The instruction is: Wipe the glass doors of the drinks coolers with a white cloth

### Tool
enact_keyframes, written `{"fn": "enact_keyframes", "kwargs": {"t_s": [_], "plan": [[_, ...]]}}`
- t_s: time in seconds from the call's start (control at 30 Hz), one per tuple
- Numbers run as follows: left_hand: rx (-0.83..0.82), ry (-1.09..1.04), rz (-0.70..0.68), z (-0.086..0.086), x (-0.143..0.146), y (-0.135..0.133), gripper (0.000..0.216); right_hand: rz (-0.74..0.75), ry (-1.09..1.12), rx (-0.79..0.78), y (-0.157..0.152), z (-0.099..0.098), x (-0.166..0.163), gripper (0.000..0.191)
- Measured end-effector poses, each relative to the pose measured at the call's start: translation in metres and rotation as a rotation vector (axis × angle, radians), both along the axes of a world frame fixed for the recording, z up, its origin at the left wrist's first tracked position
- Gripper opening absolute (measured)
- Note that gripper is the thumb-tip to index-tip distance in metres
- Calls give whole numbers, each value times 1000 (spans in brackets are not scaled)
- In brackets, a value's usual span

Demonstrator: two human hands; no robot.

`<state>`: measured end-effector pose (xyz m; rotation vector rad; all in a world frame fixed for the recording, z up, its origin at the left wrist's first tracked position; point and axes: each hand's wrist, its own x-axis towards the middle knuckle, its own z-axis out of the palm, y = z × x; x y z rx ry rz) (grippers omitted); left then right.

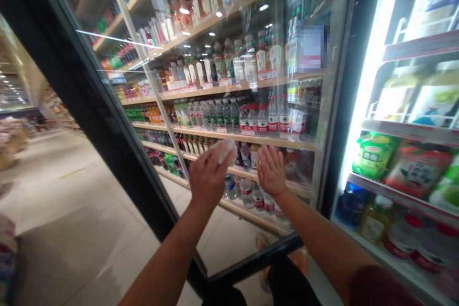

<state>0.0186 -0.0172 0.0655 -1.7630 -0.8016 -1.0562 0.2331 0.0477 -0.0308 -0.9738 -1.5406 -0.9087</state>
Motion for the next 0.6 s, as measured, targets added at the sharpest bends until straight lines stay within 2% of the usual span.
{"fn": "enact_keyframes", "kwargs": {"t_s": [0.07,0.1,0.13,0.2,0.3,0.37,0.4,0.53,0.6], "plan": [[61,-162,23,29,-4,4,44,-11,-2,2,0,0,0,61],[85,-212,33,35,-4,5,43,-16,-5,8,0,0,0,60],[103,-233,39,34,-2,6,43,-20,-10,13,0,0,-1,59],[112,-169,29,12,6,6,43,-24,-13,22,-1,1,-1,58],[46,93,19,-29,16,5,44,-20,-7,16,-3,2,-2,59],[8,178,18,-32,17,4,45,-12,-1,6,-4,2,-1,60],[17,149,17,-24,14,4,45,-9,-1,5,-4,2,-1,61],[113,-166,35,33,1,9,43,-8,-11,14,-2,2,0,62],[143,-238,53,42,1,13,43,-3,-11,8,-1,2,-1,62]]}}
